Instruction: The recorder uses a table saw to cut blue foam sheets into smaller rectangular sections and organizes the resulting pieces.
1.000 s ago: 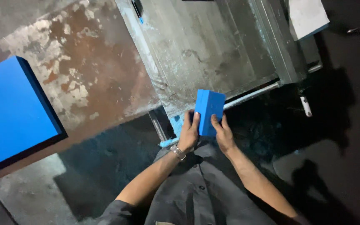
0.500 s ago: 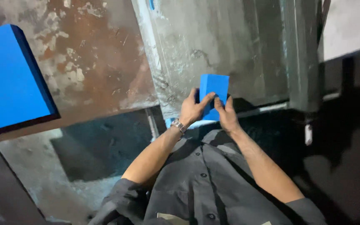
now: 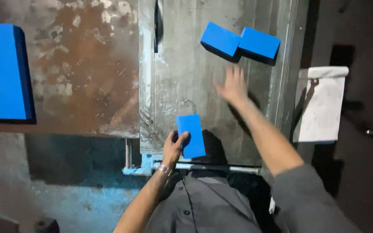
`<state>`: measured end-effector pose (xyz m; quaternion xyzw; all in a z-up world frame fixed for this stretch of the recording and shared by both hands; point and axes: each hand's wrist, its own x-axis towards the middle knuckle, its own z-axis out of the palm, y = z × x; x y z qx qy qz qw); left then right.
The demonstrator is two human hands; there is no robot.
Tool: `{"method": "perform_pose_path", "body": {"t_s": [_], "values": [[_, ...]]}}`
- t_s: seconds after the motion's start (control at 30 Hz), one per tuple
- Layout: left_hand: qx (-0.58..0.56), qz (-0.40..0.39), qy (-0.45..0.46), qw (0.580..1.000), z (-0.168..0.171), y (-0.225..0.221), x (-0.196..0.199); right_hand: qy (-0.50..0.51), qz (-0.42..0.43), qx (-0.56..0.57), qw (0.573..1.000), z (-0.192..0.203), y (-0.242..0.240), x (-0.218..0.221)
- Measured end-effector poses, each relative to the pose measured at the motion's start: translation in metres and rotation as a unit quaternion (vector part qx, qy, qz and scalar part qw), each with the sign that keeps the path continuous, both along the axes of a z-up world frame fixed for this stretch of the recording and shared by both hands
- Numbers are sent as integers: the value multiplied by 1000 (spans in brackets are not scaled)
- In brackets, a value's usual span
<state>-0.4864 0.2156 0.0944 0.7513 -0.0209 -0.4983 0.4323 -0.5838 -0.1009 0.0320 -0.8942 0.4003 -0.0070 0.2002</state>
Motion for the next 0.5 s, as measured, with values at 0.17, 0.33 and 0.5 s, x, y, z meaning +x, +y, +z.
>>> {"method": "perform_pose_path", "body": {"t_s": [0.17, 0.33, 0.5], "values": [[8, 91, 45, 995, 9, -7, -3, 80, 47, -71, 993, -15, -127, 95], [98, 11, -150, 984, 12, -41, 2, 125, 62, -54, 989, -8, -103, 109], [197, -68, -295, 932, -14, -80, -1, 70, 47, -4, 996, -10, -28, 48]]}}
